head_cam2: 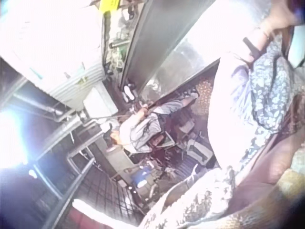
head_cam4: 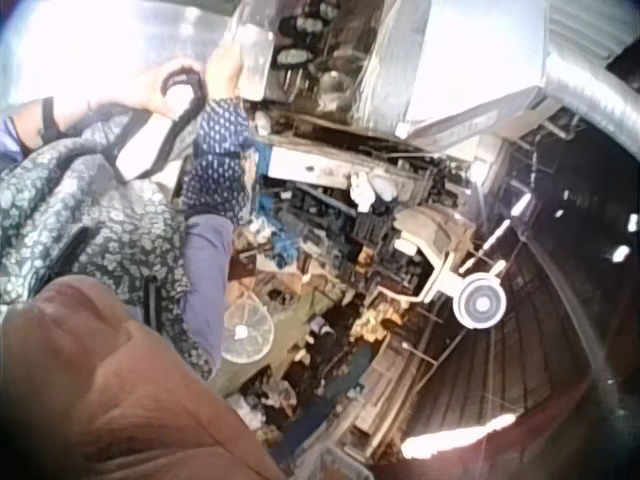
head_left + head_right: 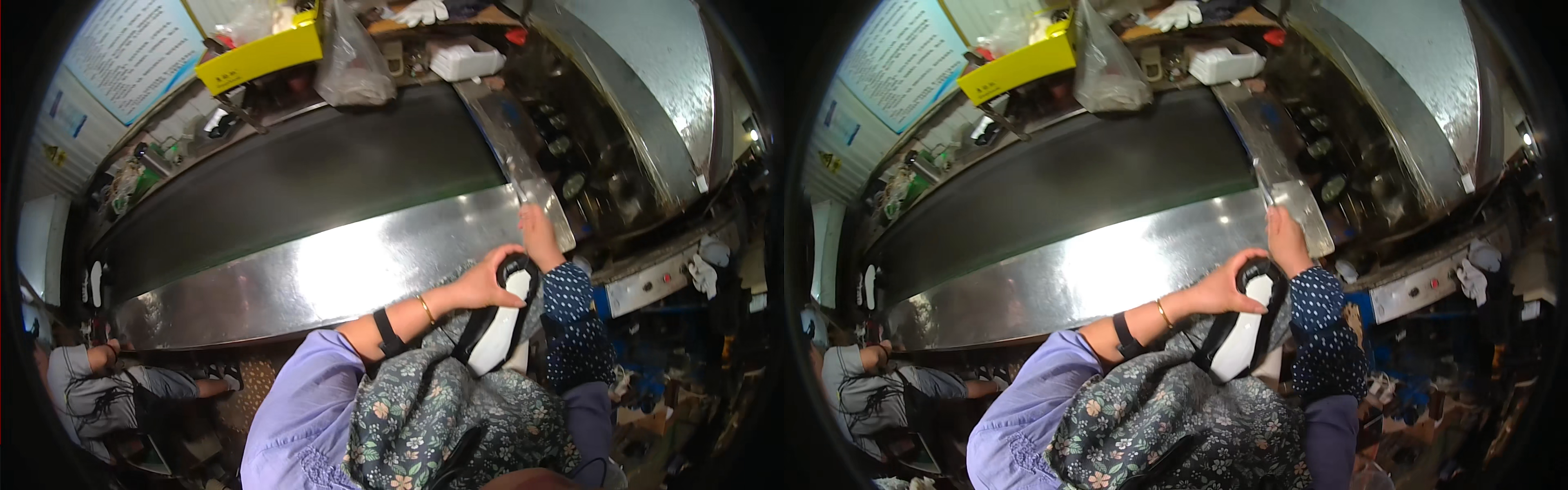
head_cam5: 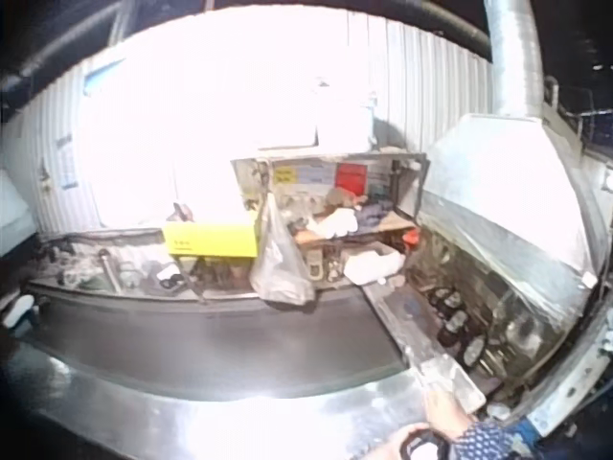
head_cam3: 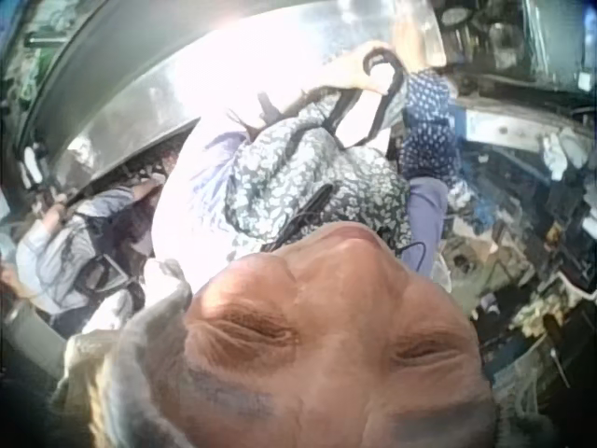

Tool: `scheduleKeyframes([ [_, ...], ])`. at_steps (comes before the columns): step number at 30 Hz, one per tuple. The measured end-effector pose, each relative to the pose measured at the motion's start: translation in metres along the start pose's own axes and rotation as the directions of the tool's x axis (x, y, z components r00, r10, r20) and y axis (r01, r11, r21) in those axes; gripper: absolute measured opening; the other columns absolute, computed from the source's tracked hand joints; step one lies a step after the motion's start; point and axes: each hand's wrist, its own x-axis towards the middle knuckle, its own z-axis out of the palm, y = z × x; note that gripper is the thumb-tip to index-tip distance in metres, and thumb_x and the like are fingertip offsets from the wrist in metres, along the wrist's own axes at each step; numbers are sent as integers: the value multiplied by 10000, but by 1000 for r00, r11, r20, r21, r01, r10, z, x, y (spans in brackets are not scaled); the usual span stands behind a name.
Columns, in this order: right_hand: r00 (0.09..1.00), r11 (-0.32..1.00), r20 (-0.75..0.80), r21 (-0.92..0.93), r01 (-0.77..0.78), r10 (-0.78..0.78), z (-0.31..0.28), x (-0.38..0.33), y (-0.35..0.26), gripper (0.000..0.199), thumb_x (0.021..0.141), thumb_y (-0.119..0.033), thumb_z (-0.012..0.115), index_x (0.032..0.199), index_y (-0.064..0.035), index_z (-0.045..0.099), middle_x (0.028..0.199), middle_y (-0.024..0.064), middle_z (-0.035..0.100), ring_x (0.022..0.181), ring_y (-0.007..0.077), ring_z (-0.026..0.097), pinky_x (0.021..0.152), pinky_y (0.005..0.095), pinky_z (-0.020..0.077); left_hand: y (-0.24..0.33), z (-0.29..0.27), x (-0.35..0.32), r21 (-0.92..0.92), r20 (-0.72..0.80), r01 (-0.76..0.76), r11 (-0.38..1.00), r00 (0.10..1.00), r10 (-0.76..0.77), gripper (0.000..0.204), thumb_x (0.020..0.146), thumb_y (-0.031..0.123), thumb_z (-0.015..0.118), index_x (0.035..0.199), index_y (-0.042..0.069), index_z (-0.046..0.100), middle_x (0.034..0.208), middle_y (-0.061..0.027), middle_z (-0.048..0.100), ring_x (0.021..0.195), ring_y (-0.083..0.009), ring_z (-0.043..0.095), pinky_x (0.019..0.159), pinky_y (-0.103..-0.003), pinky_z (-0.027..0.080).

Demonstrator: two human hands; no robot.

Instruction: The worker is performing various steps in the shoe manufacturing process, including assembling shoe uppers and soles, using industrial machinery, and managing components on a conveyor belt.

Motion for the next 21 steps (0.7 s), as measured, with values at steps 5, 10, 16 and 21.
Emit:
scheduleKeyframes([
  [5, 944, 931, 173, -189, 311, -281, 15, 15, 31, 412, 1024, -354, 411, 1027, -13, 643, 1025, 221, 663, 951, 386, 633, 803, 454, 497, 26, 9, -3, 166, -119, 24, 986, 993, -4, 903, 642, 232, 885, 1386, 60, 402, 1318, -141, 503, 1243, -269, 498, 1073, -364, 386],
  [10, 877, 649, 472, 639, -412, 93, -100, -107, 18, 396, 1017, -273, 483, 1279, 7, 579, 1259, 105, 611, 1259, 200, 497, 1059, 351, 367, 73, 62, 6, 378, 221, -168, 910, 971, 88, 908, 670, 313, 846, 1428, 116, 387, 1431, -289, 327, 1306, -464, 392, 1081, -438, 365],
  [16, 936, 290, 274, 897, -332, 222, -150, -315, 38, 408, 955, -160, 532, 1318, 27, 522, 1360, 207, 510, 1320, 283, 451, 1111, 406, 341, 54, 84, 40, -109, 746, -423, 899, 563, 356, 664, 819, 257, 754, 1399, 69, 491, 1507, -214, 372, 1394, -393, 348, 1136, -457, 306],
  [21, 718, 204, -66, 973, -107, 693, -91, -403, 45, 530, 856, -116, 628, 1346, 16, 477, 1373, 217, 494, 1292, 298, 477, 1090, 422, 379, -19, -2, 109, 798, 158, -352, 490, 906, 393, 573, 691, 268, 790, 1208, 81, 627, 1349, -196, 506, 1279, -440, 407, 1097, -574, 275],
])
